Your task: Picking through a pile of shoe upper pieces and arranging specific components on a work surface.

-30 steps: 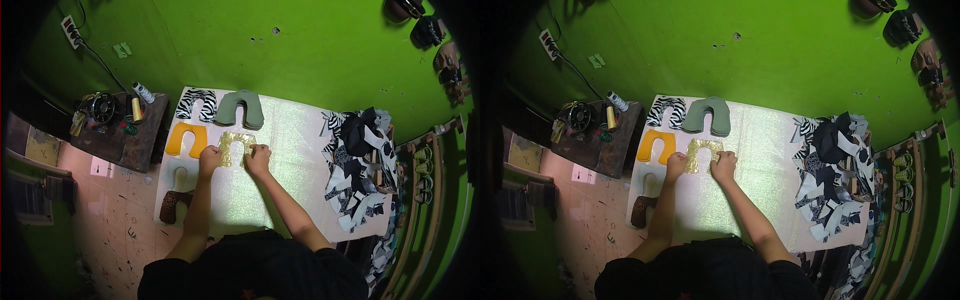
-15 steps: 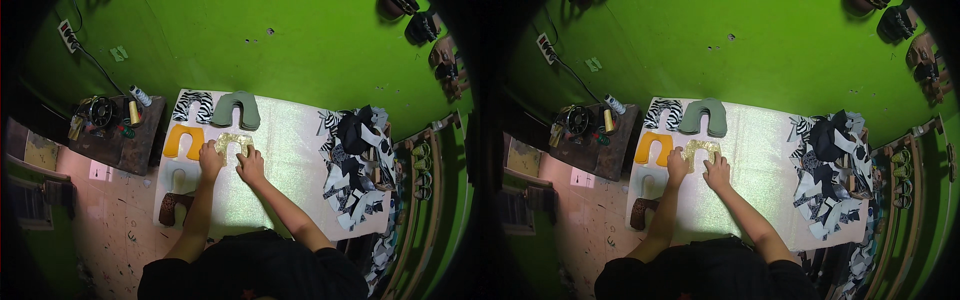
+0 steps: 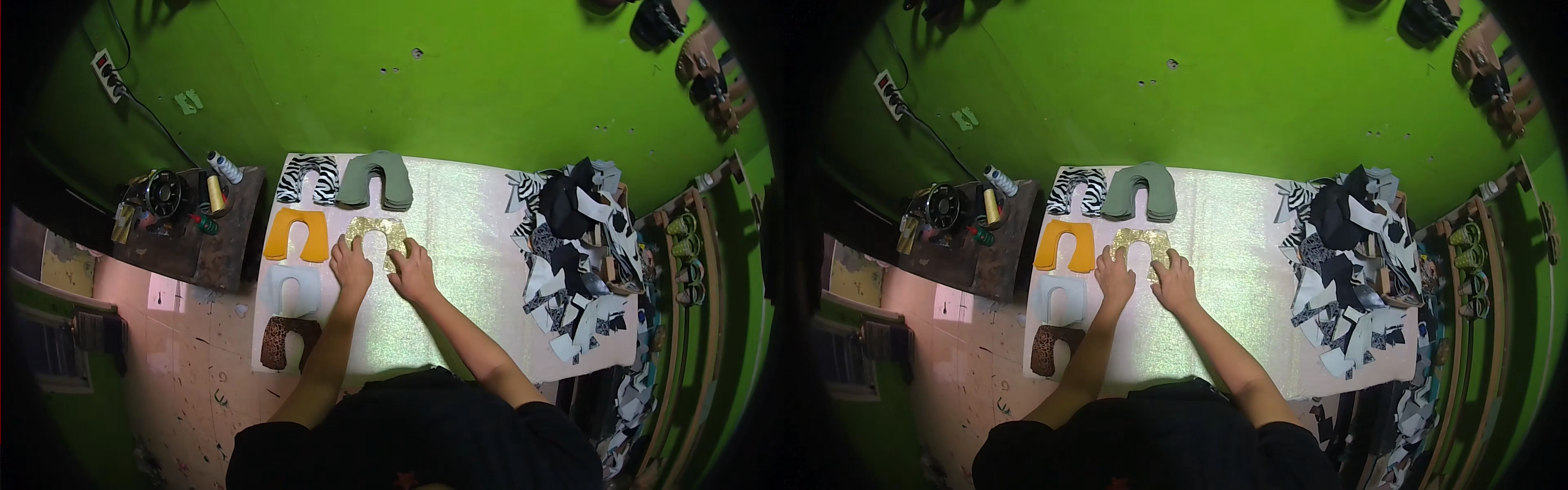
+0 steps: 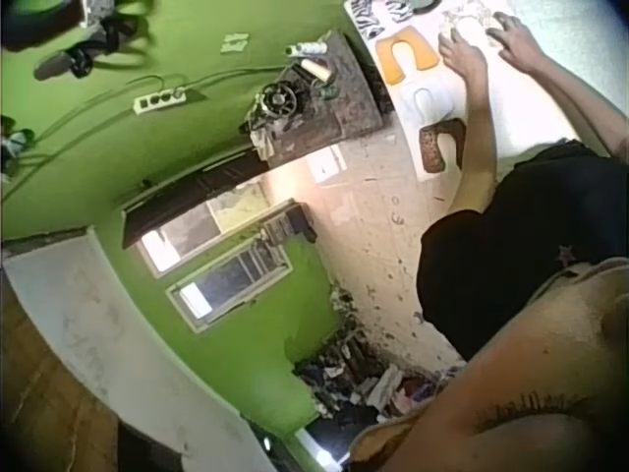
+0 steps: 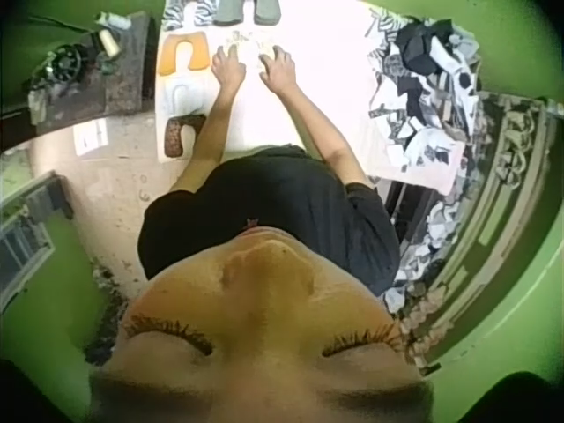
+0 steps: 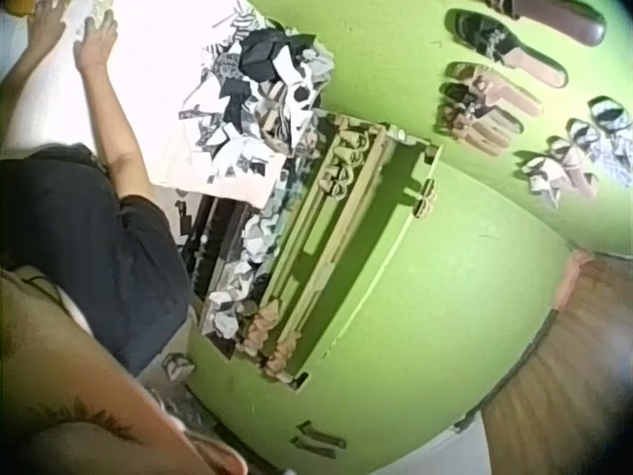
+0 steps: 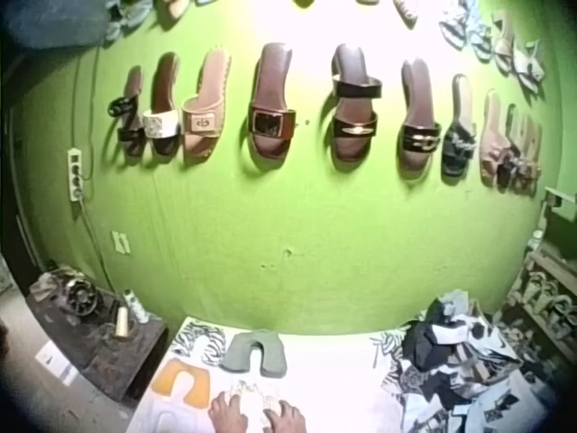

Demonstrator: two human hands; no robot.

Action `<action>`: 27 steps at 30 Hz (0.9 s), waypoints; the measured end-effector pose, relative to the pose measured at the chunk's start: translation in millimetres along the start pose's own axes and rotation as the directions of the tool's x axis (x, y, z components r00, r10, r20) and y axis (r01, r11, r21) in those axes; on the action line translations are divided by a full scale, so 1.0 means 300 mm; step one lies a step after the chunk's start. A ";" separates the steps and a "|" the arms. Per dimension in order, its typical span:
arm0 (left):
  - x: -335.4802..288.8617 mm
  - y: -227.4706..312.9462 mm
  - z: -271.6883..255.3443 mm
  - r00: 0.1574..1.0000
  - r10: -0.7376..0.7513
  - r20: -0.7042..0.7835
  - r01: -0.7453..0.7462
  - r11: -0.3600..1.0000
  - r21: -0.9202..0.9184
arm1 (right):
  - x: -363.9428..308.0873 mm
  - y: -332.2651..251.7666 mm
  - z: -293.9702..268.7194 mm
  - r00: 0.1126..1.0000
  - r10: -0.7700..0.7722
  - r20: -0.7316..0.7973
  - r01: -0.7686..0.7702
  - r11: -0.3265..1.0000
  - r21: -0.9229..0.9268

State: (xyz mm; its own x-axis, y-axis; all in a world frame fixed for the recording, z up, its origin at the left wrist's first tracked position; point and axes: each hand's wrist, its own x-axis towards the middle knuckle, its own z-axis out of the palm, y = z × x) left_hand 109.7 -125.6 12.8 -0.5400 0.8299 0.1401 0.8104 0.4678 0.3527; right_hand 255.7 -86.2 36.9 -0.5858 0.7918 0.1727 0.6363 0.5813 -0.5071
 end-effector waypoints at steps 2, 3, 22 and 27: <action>-0.038 0.047 -0.027 1.000 0.009 0.019 -0.008 1.000 -0.014 | -0.052 0.028 -0.032 0.999 0.031 -0.029 -0.031 0.999 0.015; -0.062 0.070 -0.040 1.000 0.020 0.015 -0.020 1.000 -0.015 | -0.088 0.043 -0.055 0.998 0.045 -0.050 -0.044 0.999 0.028; -0.534 0.607 0.058 0.839 0.495 0.226 -0.397 0.840 -0.370 | -0.741 0.492 -0.477 0.803 0.457 -0.382 -0.459 0.884 0.094; -0.581 0.805 0.083 0.799 0.564 0.207 -0.435 0.781 -0.449 | -0.803 0.580 -0.581 0.792 0.433 -0.430 -0.403 0.900 0.165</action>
State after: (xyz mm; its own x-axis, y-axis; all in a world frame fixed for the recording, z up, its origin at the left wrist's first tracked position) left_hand 405.3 -149.6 50.6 0.0730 0.9902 0.1191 0.7652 -0.1322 0.6300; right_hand 595.0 -143.2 54.0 0.0272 0.9595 0.2804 0.7259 0.1739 -0.6654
